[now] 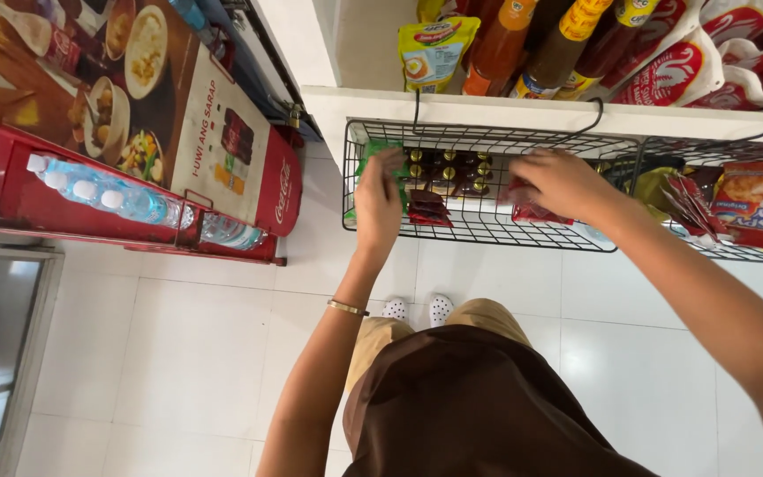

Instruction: Organizing seasoning packets and condiment items into metal wire baskets on a grocery store shelf.

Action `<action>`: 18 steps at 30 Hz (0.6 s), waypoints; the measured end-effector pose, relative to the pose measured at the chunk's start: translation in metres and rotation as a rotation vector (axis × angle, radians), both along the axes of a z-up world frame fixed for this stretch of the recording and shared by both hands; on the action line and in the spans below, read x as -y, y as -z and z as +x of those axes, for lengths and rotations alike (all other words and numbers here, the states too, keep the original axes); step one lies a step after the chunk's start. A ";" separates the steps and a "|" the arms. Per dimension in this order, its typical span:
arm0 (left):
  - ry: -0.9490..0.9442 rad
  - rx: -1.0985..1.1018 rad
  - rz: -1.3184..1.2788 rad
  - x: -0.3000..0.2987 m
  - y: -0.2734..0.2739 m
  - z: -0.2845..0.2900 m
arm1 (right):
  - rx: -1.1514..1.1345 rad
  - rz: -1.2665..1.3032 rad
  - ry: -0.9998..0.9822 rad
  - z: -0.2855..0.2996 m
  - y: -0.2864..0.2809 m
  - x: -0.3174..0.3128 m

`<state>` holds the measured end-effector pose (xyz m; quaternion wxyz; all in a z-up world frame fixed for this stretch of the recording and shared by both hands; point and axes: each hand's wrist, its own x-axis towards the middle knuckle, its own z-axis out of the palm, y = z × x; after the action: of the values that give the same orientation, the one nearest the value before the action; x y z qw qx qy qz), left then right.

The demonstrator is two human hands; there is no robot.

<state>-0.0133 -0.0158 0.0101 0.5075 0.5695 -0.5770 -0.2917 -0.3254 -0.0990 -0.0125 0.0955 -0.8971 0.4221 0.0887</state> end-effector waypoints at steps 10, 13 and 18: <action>-0.104 -0.091 -0.061 -0.002 0.013 0.004 | 0.327 -0.178 -0.020 0.110 0.020 0.000; -0.086 -0.119 -0.067 0.000 0.018 0.005 | 0.357 0.010 -0.072 0.127 0.014 -0.001; -0.089 -0.048 -0.062 -0.001 0.013 0.003 | 0.396 0.122 -0.099 0.140 -0.007 -0.015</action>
<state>-0.0105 -0.0147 -0.0026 0.5511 0.5714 -0.5476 -0.2646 -0.1856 -0.0839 -0.0053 0.2263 -0.9092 0.3446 -0.0592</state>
